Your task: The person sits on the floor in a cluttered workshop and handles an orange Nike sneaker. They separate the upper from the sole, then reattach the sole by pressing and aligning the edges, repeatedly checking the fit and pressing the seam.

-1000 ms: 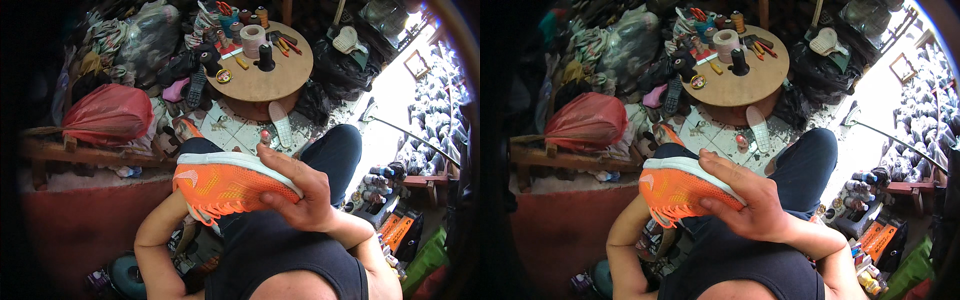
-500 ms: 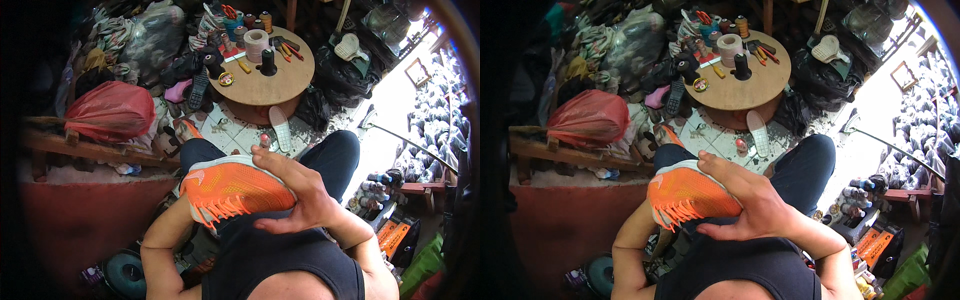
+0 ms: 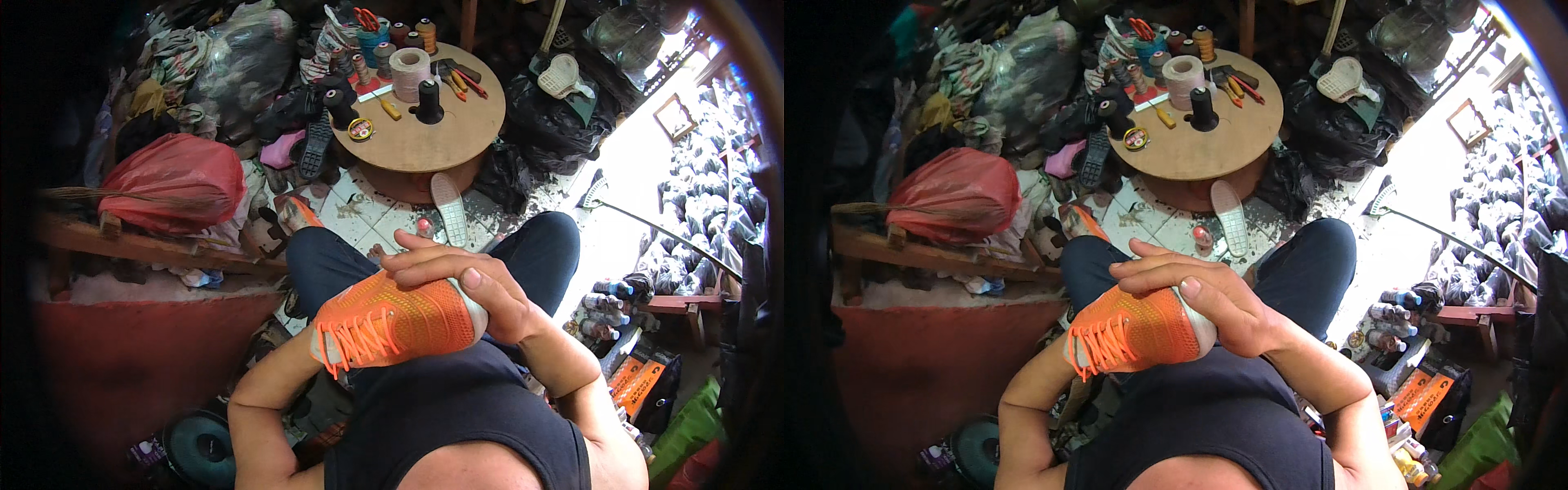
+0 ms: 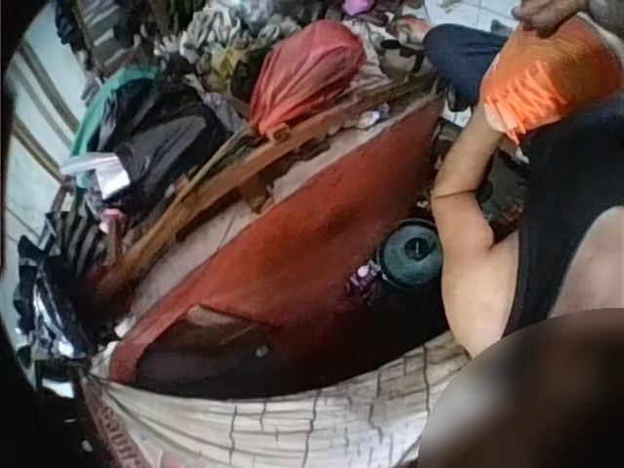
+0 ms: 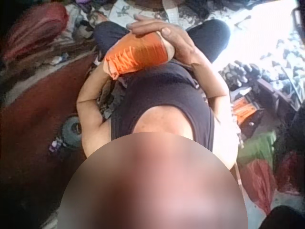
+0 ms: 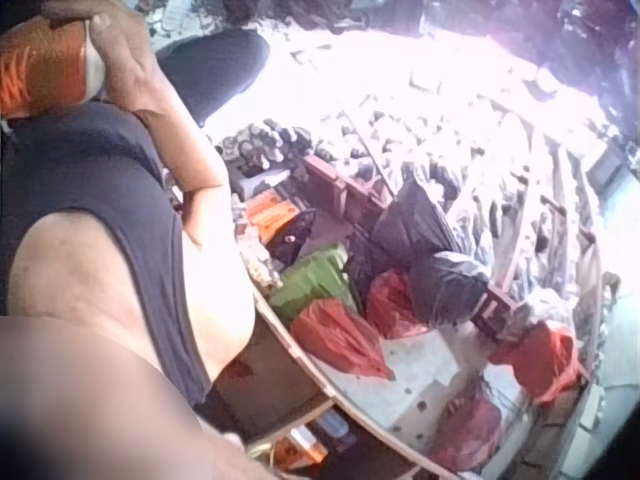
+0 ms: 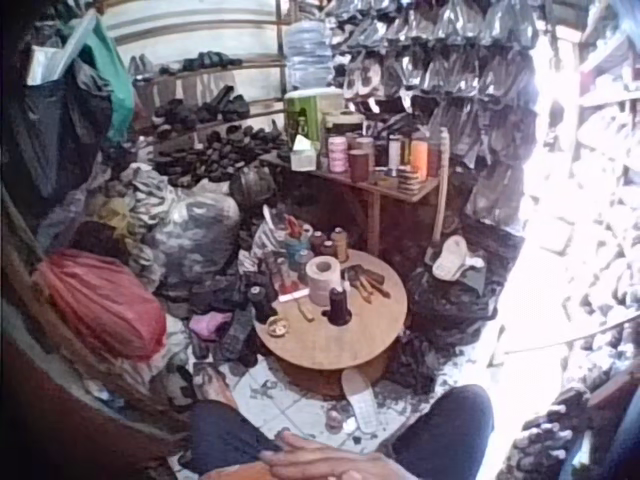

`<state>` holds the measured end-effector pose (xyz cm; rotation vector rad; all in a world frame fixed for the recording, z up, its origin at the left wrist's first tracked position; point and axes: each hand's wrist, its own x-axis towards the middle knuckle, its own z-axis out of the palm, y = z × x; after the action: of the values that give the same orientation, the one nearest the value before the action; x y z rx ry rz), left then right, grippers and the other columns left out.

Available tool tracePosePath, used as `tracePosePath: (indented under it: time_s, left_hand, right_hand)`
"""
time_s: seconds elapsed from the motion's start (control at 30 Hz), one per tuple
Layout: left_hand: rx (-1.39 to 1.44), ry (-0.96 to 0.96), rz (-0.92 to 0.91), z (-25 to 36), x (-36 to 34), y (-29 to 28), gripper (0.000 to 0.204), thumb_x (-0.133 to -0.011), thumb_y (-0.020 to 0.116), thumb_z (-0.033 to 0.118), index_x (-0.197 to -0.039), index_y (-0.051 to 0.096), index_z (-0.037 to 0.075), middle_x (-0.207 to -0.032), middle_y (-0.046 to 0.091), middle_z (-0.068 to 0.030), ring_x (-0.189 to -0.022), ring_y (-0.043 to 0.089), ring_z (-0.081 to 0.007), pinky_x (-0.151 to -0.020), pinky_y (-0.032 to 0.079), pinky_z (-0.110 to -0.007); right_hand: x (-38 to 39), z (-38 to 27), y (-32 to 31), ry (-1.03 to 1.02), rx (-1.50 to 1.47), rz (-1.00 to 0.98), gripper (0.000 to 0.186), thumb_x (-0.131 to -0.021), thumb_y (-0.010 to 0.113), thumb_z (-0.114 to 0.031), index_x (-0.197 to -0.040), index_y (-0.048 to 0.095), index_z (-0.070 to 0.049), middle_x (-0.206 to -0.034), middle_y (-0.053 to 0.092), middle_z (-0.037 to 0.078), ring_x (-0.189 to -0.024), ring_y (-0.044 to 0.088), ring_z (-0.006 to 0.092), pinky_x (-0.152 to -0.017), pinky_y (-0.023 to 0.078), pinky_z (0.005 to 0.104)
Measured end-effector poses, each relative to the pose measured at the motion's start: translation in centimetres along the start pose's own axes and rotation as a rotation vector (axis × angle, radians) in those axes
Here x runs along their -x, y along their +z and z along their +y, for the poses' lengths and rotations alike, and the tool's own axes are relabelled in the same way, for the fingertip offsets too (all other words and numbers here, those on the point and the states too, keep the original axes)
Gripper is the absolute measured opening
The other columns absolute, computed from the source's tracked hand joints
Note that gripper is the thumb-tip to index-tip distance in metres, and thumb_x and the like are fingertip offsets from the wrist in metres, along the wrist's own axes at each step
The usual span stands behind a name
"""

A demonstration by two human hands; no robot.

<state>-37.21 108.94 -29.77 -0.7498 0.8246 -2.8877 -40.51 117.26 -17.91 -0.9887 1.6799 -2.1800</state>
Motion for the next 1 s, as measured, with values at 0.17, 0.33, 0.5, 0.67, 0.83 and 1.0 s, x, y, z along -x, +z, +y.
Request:
tracePosePath:
  time_s: [0.17, 0.33, 0.5, 0.67, 0.83, 1.0]
  left_hand:
    - [-0.120, -0.229, 0.331, 1.5, -1.3, 1.3, 0.053, -0.118, 0.040, 0.038, -0.159, 0.047, 0.004, -0.158, 0.054, -0.0098, -0.141, 0.056, -0.0154, -0.122, 0.038, -0.028]
    - [-0.567, -0.792, 0.531, 8.4, -2.8, 4.7, 0.052, -0.118, 0.040, 0.036, -0.159, 0.046, 0.005, -0.157, 0.055, -0.0102, -0.141, 0.056, -0.0162, -0.120, 0.041, -0.029]
    - [-0.647, -0.857, 0.564, 8.8, -3.3, 4.4, 0.051, -0.118, 0.041, 0.035, -0.160, 0.045, 0.005, -0.156, 0.055, -0.0106, -0.140, 0.057, -0.0170, -0.118, 0.043, -0.029]
    - [-0.702, -0.858, 0.568, 8.1, -3.9, 3.5, 0.051, -0.118, 0.042, 0.034, -0.160, 0.044, 0.006, -0.155, 0.055, -0.0111, -0.139, 0.058, -0.0179, -0.115, 0.045, -0.030]
    - [-0.702, -0.871, 0.558, 8.6, -4.0, 2.9, 0.050, -0.118, 0.042, 0.032, -0.161, 0.043, 0.006, -0.155, 0.056, -0.0115, -0.138, 0.058, -0.0187, -0.113, 0.047, -0.030]
    - [-0.717, -0.868, 0.546, 8.3, -4.1, 2.1, 0.050, -0.118, 0.043, 0.031, -0.161, 0.042, 0.006, -0.154, 0.056, -0.0119, -0.137, 0.059, -0.0195, -0.111, 0.049, -0.031]
  right_hand:
    - [0.1, 0.4, 1.1, 0.084, -0.071, 0.252, 0.069, -0.112, 0.029, -0.044, -0.140, 0.064, 0.009, -0.155, 0.056, 0.030, -0.154, 0.041, 0.0418, -0.131, 0.022, 0.0540]
    - [-0.2, 1.9, 1.9, -0.135, -0.274, 0.367, 0.069, -0.114, 0.032, -0.053, -0.146, 0.051, 0.004, -0.170, 0.033, 0.027, -0.159, 0.033, 0.0381, -0.131, 0.023, 0.0549]
    - [-0.9, 2.0, 1.4, -0.237, -0.242, 0.296, 0.053, -0.112, 0.039, -0.045, -0.125, 0.063, 0.000, -0.150, 0.054, 0.030, -0.155, 0.038, 0.0447, -0.127, 0.028, 0.0595]
    - [-1.9, 0.9, 1.4, -0.261, -0.282, 0.272, 0.054, -0.112, 0.039, -0.040, -0.120, 0.070, 0.003, -0.139, 0.065, 0.028, -0.149, 0.045, 0.0419, -0.123, 0.032, 0.0540]
    - [-2.2, -0.6, 1.6, -0.148, -0.297, 0.438, 0.060, -0.115, 0.034, -0.045, -0.127, 0.067, 0.004, -0.145, 0.061, 0.025, -0.143, 0.051, 0.0338, -0.121, 0.035, 0.0468]
    - [-2.4, -0.8, 2.5, -0.155, -0.201, 0.481, 0.074, -0.112, 0.037, -0.058, -0.155, 0.043, 0.001, -0.161, 0.045, 0.024, -0.148, 0.045, 0.0308, -0.124, 0.036, 0.0432]
